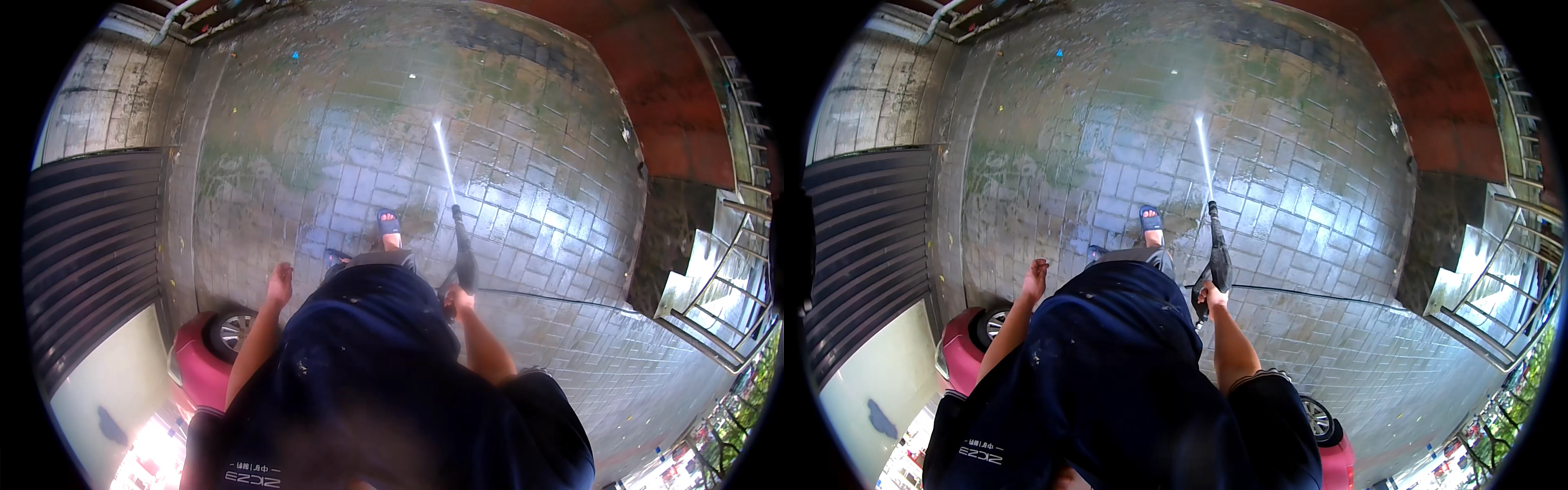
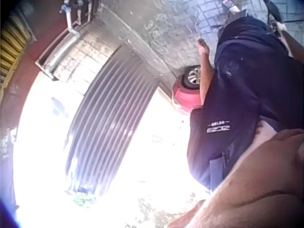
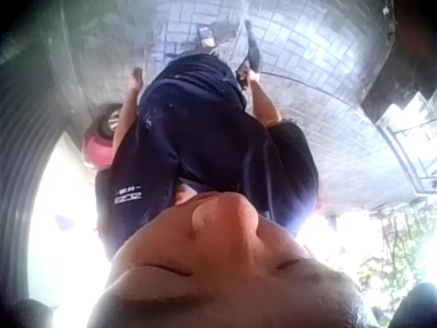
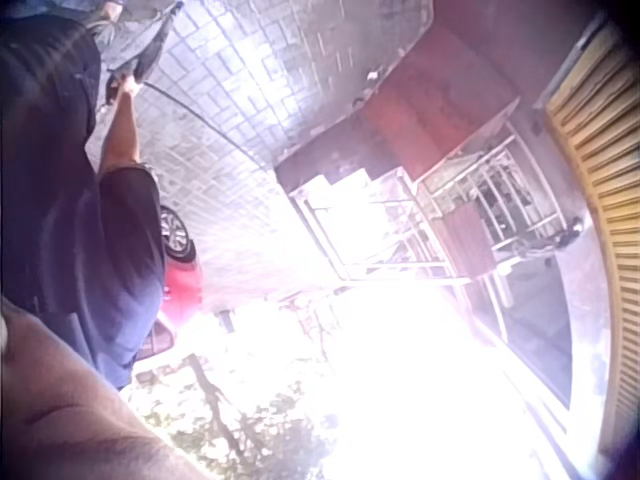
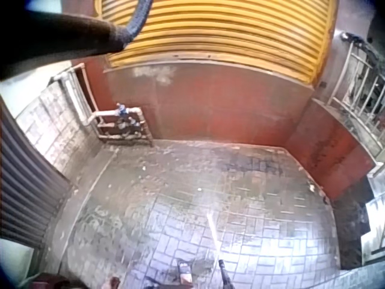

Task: The person uses a high-pressure water sprayer to clean a tiled driveway. They systematically move the nozzle back and forth across the surface, removing dirt and grime from the tiles. The person is wearing sandals and moves around the area to cover different sections of the ground.

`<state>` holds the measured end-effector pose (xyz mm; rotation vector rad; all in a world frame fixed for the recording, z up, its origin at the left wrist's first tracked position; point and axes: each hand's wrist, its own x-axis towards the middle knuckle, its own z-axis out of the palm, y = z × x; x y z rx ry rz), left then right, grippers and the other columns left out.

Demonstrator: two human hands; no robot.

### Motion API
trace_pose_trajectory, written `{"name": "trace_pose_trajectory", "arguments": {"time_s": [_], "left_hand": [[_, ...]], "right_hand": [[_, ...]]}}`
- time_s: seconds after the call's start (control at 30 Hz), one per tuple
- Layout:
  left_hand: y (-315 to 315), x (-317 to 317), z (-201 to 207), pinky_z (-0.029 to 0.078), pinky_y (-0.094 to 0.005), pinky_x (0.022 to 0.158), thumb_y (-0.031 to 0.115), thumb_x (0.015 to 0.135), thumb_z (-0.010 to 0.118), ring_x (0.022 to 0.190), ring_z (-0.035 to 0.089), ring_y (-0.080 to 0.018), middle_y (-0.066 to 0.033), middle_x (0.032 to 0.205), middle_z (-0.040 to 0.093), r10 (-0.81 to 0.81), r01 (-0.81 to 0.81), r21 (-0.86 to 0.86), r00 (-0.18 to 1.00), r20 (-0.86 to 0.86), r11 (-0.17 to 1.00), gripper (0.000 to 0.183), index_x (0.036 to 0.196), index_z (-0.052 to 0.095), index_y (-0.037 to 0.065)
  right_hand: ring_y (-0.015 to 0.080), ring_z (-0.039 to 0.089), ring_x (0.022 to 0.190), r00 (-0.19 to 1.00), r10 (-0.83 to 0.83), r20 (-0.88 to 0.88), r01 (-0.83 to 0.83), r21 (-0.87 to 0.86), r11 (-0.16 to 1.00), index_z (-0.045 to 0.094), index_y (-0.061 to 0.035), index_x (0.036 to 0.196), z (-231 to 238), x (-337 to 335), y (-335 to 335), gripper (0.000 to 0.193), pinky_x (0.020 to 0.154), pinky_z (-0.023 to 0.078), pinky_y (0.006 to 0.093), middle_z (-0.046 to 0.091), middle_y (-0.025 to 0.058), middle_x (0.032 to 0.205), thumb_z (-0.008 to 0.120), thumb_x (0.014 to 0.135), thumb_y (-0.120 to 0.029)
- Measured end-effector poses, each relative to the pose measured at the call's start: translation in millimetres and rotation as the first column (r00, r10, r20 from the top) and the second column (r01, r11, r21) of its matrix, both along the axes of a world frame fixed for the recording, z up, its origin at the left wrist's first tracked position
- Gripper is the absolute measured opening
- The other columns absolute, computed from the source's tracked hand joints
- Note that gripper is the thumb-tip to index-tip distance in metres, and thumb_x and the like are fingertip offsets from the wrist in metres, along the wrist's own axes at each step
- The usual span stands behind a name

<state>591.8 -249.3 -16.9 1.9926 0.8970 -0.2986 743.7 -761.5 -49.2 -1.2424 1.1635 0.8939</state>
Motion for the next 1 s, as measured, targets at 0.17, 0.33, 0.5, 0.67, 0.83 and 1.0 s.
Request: {"name": "trace_pose_trajectory", "arguments": {"time_s": [0.17, 0.33, 0.5, 0.67, 0.83, 1.0], "left_hand": [[-5, -3, -3, 0.047, -0.0367, 0.087, 0.020, 0.095, 0.048, 0.100, 0.060, -0.0306, -0.0189, 0.105, 0.062, -0.057, 0.058, 0.049, 0.998, -0.029, 0.997, 0.028, 0.115, 0.051, 0.001], [-13, -2, -6, 0.047, -0.0387, 0.087, 0.023, 0.095, 0.047, 0.100, 0.060, -0.0334, -0.0198, 0.105, 0.061, -0.060, 0.061, 0.032, 0.998, -0.003, 0.998, 0.029, 0.114, 0.051, 0.003], [-17, 5, 0, 0.046, -0.0381, 0.088, 0.024, 0.095, 0.047, 0.102, 0.059, -0.0316, -0.0189, 0.106, 0.062, -0.052, 0.055, 0.054, 0.997, -0.058, 0.997, 0.029, 0.114, 0.051, 0.002], [-21, 5, 5, 0.046, -0.0376, 0.087, 0.023, 0.096, 0.046, 0.104, 0.059, -0.0312, -0.0192, 0.108, 0.061, -0.033, 0.034, 0.033, 0.999, -0.028, 0.999, 0.029, 0.115, 0.050, 0.002], [-21, -1, 3, 0.046, -0.0373, 0.087, 0.023, 0.096, 0.045, 0.104, 0.059, -0.0315, -0.0191, 0.108, 0.062, -0.049, 0.049, 0.017, 0.998, -0.046, 0.999, 0.030, 0.117, 0.048, 0.001], [-32, -3, 7, 0.046, -0.0375, 0.086, 0.023, 0.097, 0.044, 0.103, 0.059, -0.0329, -0.0199, 0.107, 0.062, -0.023, 0.023, -0.007, 0.999, -0.041, 1.000, 0.030, 0.117, 0.047, 0.001]], "right_hand": [[0.0209, 0.050, 0.048, 0.998, 0.067, 0.015, -0.068, 0.036, 0.997, 0.053, -0.0044, 0.081, -2, 2, -10, 0.009, 0.044, 0.041, 0.0347, 0.048, 0.0068, 0.057, 0.057, 0.081, -0.013], [0.0213, 0.051, 0.049, 0.999, 0.050, 0.016, -0.050, 0.004, 0.999, 0.053, -0.0041, 0.080, 1, 3, -16, 0.010, 0.045, 0.042, 0.0346, 0.048, 0.0075, 0.057, 0.057, 0.081, -0.013], [0.0219, 0.048, 0.047, 0.995, 0.099, -0.020, -0.097, 0.080, 0.992, 0.050, -0.0045, 0.076, 3, -5, -25, 0.010, 0.046, 0.041, 0.0349, 0.046, 0.0078, 0.056, 0.055, 0.080, -0.013], [0.0188, 0.042, 0.042, 0.989, 0.110, -0.098, -0.099, 0.116, 0.988, 0.043, -0.0095, 0.067, 2, -18, -30, 0.017, 0.045, 0.038, 0.0342, 0.039, 0.0036, 0.052, 0.055, 0.079, -0.011], [0.0190, 0.041, 0.041, 0.981, 0.134, -0.139, -0.123, 0.087, 0.989, 0.043, -0.0088, 0.066, -3, -19, -38, 0.018, 0.044, 0.038, 0.0346, 0.039, 0.0042, 0.051, 0.056, 0.078, -0.011], [0.0185, 0.041, 0.041, 0.994, 0.071, -0.083, -0.068, 0.032, 0.997, 0.041, -0.0092, 0.064, 4, -19, -44, 0.021, 0.044, 0.037, 0.0334, 0.039, 0.0038, 0.051, 0.057, 0.077, -0.011]]}}
